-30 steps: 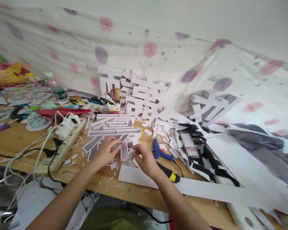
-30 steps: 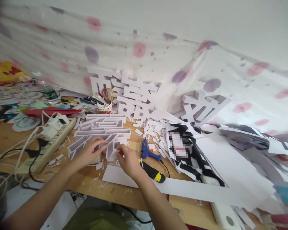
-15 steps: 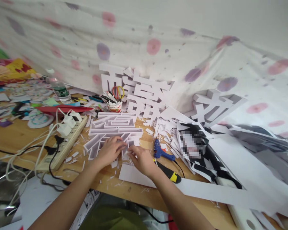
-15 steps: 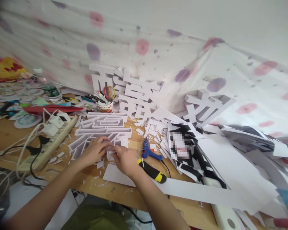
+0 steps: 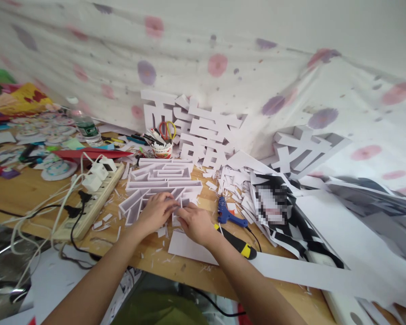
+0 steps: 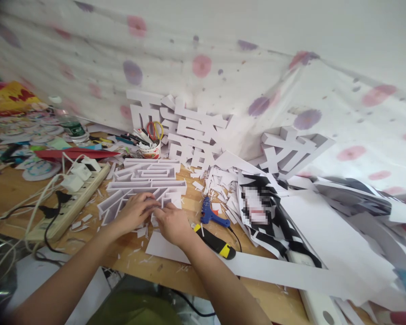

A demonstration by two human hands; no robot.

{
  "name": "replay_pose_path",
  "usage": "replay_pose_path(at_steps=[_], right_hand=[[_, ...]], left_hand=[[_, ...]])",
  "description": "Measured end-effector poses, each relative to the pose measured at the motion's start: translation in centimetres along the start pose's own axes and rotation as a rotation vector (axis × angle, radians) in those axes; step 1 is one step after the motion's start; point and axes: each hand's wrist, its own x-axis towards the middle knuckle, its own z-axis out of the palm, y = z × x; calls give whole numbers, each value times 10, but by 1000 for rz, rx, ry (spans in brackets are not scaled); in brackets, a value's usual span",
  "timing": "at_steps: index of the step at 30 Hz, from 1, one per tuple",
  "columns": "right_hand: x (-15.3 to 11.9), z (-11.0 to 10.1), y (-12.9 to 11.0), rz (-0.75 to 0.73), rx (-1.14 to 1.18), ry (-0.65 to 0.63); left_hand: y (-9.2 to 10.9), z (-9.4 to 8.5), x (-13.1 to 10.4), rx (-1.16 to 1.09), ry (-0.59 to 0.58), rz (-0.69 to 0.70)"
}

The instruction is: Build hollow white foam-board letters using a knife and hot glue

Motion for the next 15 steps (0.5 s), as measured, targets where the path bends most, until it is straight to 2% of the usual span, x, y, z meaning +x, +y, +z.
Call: replay_pose_path(at_steps=[15], right_hand=[[4, 2, 3, -100, -92, -102]], left_hand=[[2, -1, 0, -6, -4, -15]])
